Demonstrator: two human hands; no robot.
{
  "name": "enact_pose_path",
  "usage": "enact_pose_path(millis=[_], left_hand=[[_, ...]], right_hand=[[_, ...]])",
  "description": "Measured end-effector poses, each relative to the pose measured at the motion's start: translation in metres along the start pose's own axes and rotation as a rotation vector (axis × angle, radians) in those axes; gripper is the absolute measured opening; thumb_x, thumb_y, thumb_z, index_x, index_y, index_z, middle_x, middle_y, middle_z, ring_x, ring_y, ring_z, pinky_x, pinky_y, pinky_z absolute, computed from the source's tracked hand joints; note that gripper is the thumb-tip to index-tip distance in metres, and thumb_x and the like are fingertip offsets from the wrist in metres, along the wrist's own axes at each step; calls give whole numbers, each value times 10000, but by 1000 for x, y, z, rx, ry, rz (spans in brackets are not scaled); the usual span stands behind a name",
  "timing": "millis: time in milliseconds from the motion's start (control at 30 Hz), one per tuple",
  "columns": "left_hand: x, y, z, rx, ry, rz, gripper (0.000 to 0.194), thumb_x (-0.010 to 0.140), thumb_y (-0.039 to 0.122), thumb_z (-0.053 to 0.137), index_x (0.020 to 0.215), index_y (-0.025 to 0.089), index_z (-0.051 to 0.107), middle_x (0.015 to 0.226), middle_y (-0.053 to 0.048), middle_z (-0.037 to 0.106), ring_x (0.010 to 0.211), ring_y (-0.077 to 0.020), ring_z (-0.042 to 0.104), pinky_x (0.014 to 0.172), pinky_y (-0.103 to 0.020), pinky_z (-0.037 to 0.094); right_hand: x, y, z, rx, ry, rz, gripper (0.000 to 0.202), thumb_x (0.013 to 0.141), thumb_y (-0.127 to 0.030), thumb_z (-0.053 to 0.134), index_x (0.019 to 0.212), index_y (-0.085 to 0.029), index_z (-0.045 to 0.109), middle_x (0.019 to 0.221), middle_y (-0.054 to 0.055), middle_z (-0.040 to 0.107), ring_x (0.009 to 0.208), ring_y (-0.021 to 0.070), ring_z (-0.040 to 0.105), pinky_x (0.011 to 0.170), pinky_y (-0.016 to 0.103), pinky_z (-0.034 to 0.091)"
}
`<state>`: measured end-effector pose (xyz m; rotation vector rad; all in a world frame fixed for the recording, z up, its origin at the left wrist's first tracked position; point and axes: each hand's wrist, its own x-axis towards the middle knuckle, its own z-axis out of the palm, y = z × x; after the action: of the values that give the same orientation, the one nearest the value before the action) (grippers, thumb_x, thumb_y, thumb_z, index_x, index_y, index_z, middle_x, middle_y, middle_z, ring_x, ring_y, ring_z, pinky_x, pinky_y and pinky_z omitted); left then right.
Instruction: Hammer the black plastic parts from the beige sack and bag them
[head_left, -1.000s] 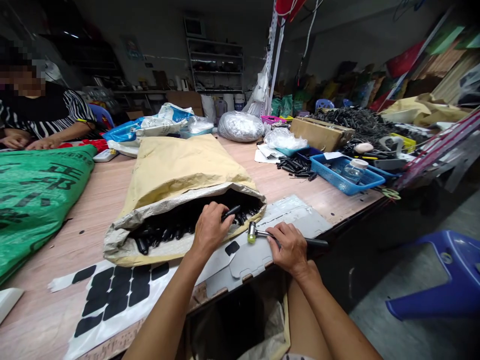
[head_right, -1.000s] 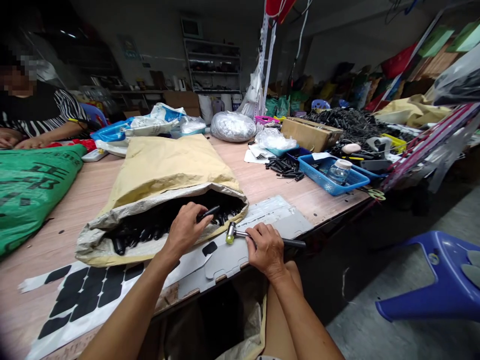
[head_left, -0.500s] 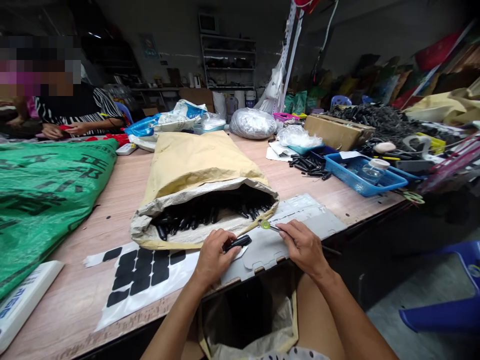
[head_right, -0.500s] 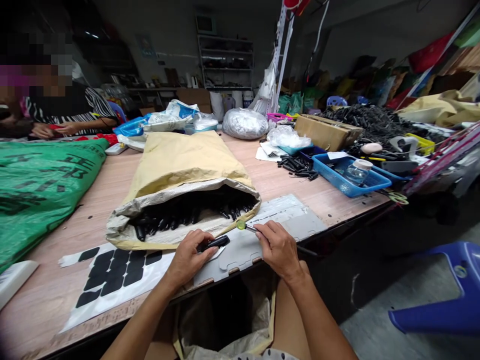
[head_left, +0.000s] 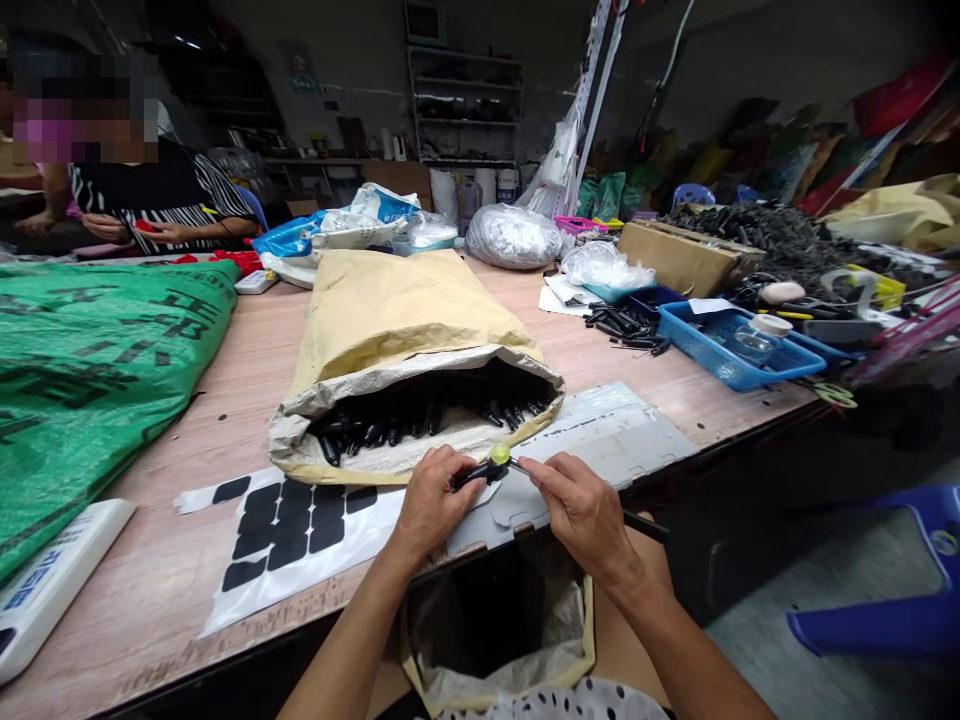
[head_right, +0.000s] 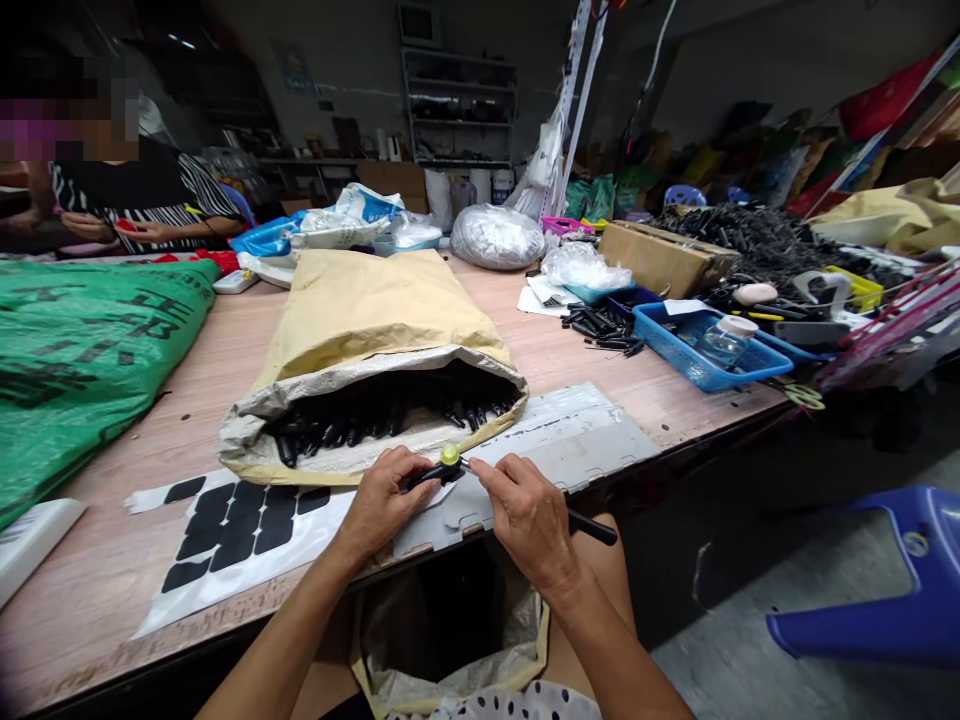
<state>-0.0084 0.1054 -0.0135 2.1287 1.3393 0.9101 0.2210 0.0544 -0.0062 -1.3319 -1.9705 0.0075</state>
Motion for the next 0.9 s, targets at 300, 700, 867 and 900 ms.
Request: enact_pose_path(millis=[300, 700, 867, 900], left_hand=[[0, 1, -1, 13, -9, -5, 59, 864, 271, 685, 872, 216, 705, 855, -33, 631, 892, -227, 557, 797, -345, 426], [1, -1, -5, 5, -87, 20, 268, 993, 411, 510, 1005, 223, 699, 941, -52, 652, 937, -240, 556, 857, -386, 419], [-1, -1, -6, -4, -84, 39, 266, 1005, 413, 483, 1029, 224, 669, 989, -48, 662, 959, -237, 566, 871, -382, 418], [-1, -1, -5, -6, -88, 43, 259, 1007, 407, 482, 1033, 225, 665, 1000, -47, 667, 965, -236, 569, 875, -382, 417]], right_hand=[[5, -17, 4, -7, -26, -44, 405, 1006, -120, 448, 1310, -284, 660, 865, 43, 629, 850, 176, 579, 795, 281, 478], [2, 65, -14, -281, 111, 139, 235, 984, -231, 545, 1128, -256, 729, 937, 39, 684, 895, 213, 594, 814, 337, 467], [9, 72, -19, -351, 170, 172, 213, 935, -192, 576, 1050, -235, 751, 975, 73, 663, 930, 243, 555, 842, 383, 448], [13, 63, -19, -323, 184, 145, 213, 935, -201, 585, 1070, -235, 745, 1010, 79, 661, 961, 249, 552, 862, 392, 444]])
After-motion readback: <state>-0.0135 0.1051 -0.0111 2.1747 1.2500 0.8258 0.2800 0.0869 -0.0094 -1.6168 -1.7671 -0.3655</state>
